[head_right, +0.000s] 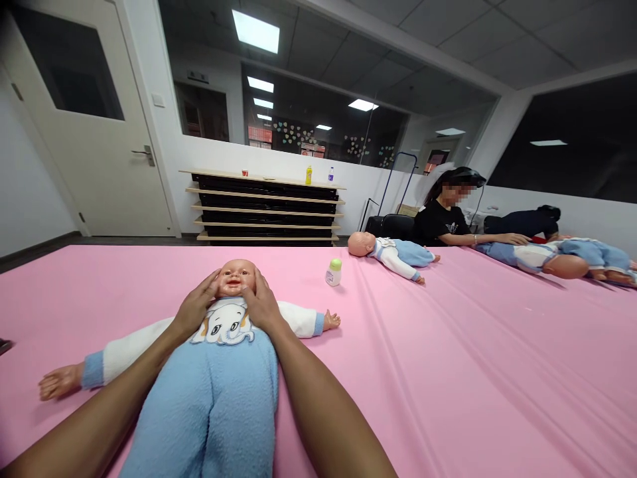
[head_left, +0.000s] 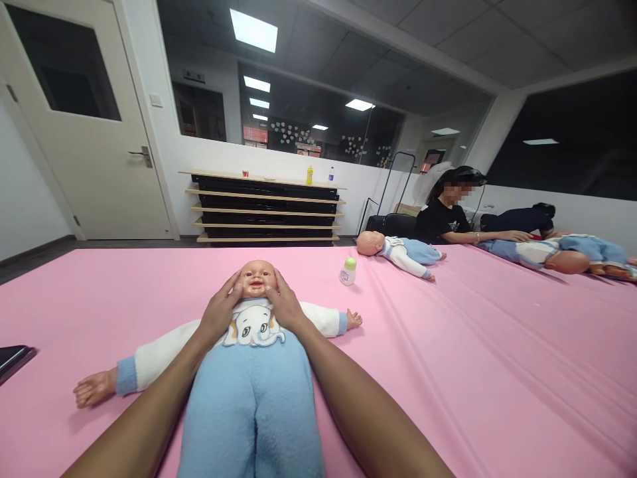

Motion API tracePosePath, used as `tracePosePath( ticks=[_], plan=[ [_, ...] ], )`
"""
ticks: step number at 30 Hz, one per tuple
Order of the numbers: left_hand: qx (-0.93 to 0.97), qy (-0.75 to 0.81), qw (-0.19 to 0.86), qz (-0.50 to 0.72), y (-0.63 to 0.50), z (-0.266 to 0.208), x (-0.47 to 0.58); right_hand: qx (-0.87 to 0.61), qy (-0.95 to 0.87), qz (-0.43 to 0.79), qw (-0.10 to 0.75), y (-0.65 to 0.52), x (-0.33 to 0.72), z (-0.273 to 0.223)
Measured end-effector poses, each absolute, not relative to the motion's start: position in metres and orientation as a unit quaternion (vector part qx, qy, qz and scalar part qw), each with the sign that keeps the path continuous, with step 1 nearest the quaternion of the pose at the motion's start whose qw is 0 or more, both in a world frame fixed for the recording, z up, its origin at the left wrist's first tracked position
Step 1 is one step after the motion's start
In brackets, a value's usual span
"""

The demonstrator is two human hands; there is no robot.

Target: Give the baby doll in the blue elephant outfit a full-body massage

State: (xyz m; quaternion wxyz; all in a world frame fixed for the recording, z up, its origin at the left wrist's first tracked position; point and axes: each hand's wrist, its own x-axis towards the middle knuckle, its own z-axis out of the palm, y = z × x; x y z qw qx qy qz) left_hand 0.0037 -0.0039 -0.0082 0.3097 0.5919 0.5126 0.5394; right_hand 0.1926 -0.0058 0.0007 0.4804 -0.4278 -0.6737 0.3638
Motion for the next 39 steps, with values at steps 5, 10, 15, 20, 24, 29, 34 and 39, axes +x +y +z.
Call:
tracePosePath(
  ticks=[5,10,15,20,24,29,34,39],
  plan=[
    [0.601,0.514,0.332,0.515,-0.0037,-0.0093,0.004,-0.428,-0.674,0.368,0.477,-0.0055,0.1927,-0.0004],
    [0.59,0.504,0.323,0.543,-0.0025,-0.0107,0.0018,-0.433,-0.674,0.363,0.477,-0.0058,0.1935,-0.0005],
    [0.614,0.503,0.326,0.513,0.0,-0.0125,-0.0002,-0.42,-0.679,0.365,0.48,-0.0047,0.1927,-0.0015],
    [0.603,0.494,0.311,0.544,-0.0033,-0.0108,0.0014,-0.415,-0.675,0.363,0.49,-0.0054,0.1922,0.0002],
    [0.615,0.495,0.339,0.512,-0.0094,-0.0066,0.0044,-0.416,-0.674,0.373,0.483,-0.0068,0.1928,0.0007],
    [0.597,0.489,0.327,0.545,-0.0077,-0.0065,0.0045,-0.417,-0.67,0.371,0.489,-0.0067,0.1932,0.0008],
    [0.609,0.486,0.344,0.524,-0.0089,-0.0066,0.0044,-0.425,-0.675,0.364,0.48,-0.006,0.1919,0.0],
    [0.584,0.467,0.342,0.569,-0.0051,-0.0105,0.0038,-0.424,-0.666,0.37,0.49,-0.0082,0.1922,0.0026]
  ],
)
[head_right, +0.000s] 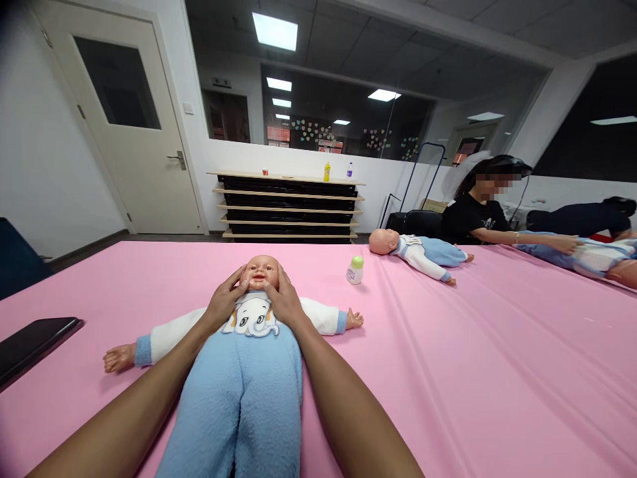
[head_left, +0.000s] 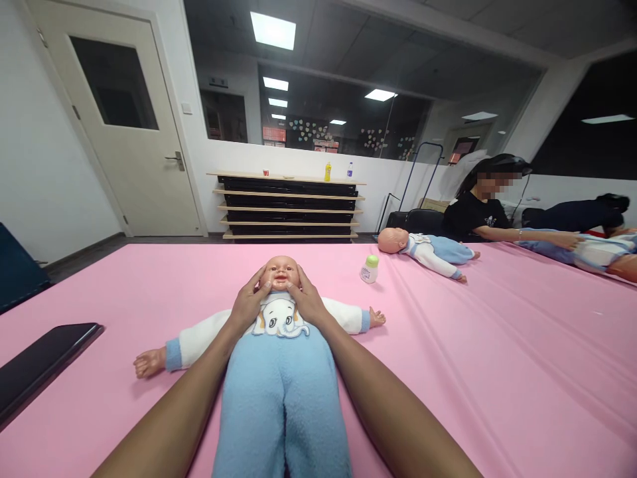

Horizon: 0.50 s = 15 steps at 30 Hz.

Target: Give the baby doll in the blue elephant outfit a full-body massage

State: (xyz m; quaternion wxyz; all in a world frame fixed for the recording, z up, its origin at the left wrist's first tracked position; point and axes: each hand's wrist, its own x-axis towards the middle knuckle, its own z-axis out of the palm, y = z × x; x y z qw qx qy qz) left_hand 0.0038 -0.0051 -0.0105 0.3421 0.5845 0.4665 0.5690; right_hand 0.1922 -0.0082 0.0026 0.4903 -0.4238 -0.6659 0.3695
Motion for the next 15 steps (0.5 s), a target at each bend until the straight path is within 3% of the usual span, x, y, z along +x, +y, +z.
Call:
tracePosePath(
  ticks=[15],
  plan=[
    [0.595,0.47,0.359,0.544,-0.0101,-0.0044,0.0057,-0.415,-0.667,0.374,0.492,-0.0141,0.1921,0.01]
  ],
)
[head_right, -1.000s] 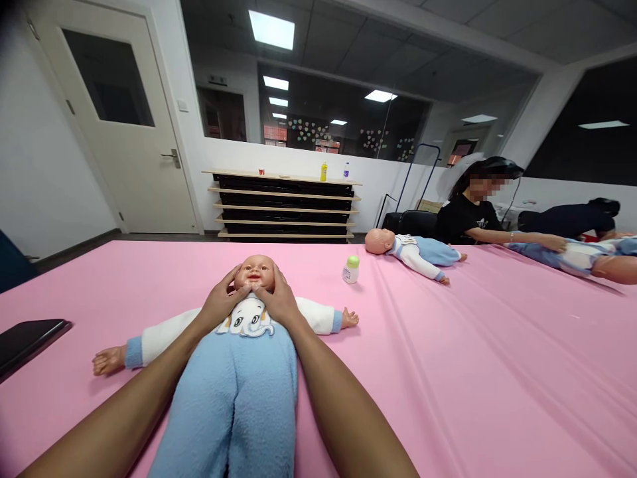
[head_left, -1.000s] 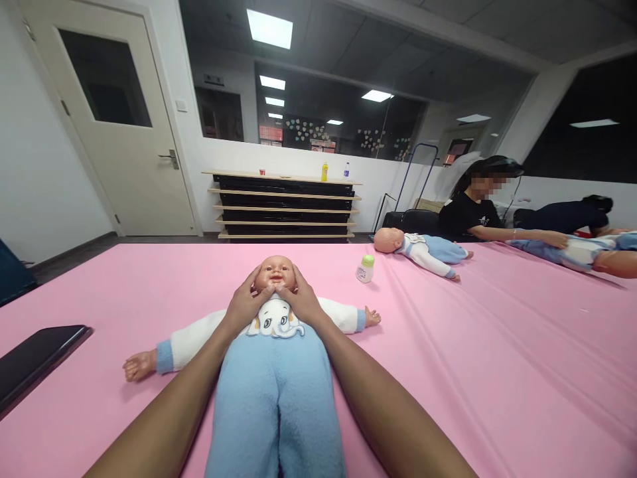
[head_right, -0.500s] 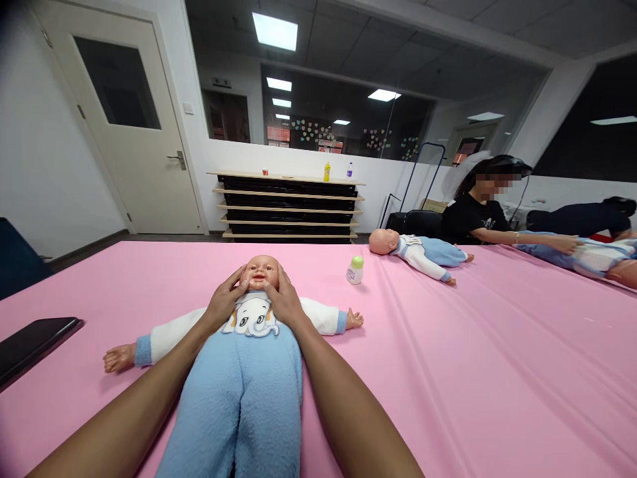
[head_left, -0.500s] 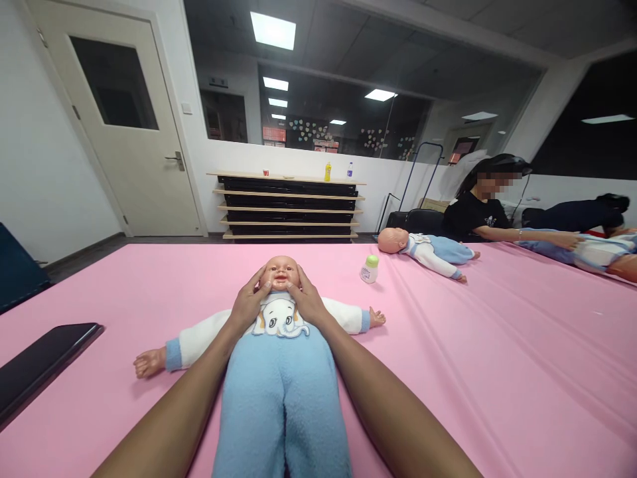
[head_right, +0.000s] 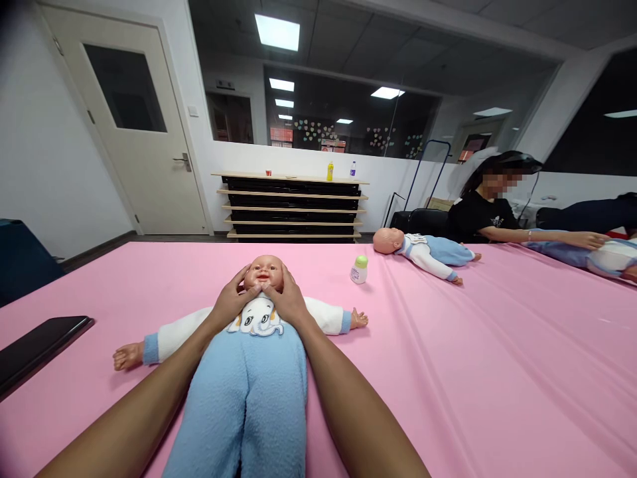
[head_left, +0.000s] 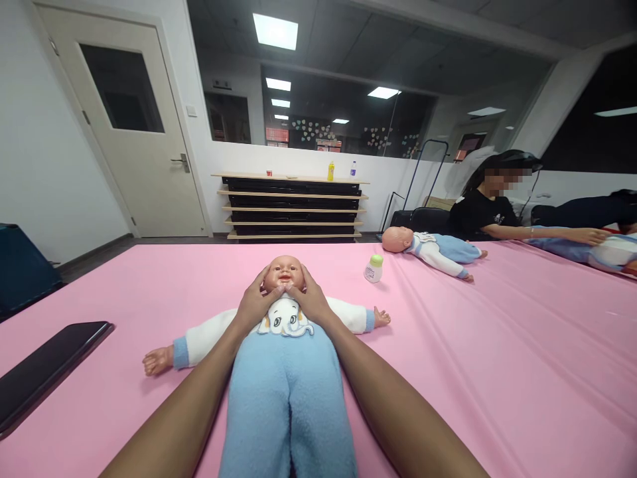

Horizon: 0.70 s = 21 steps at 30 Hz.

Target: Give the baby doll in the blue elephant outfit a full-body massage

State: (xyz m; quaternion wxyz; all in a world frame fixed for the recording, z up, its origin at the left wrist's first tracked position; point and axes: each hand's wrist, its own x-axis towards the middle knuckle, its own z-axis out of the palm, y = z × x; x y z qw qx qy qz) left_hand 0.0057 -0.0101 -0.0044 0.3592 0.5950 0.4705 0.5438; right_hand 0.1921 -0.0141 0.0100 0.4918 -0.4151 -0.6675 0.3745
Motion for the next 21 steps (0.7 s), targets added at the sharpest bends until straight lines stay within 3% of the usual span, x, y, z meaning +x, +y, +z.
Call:
tracePosePath(
  ticks=[21],
  plan=[
    [0.582,0.473,0.357,0.556,-0.0112,-0.0023,0.0068,-0.421,-0.668,0.373,0.487,-0.0124,0.1926,0.0079]
  ],
)
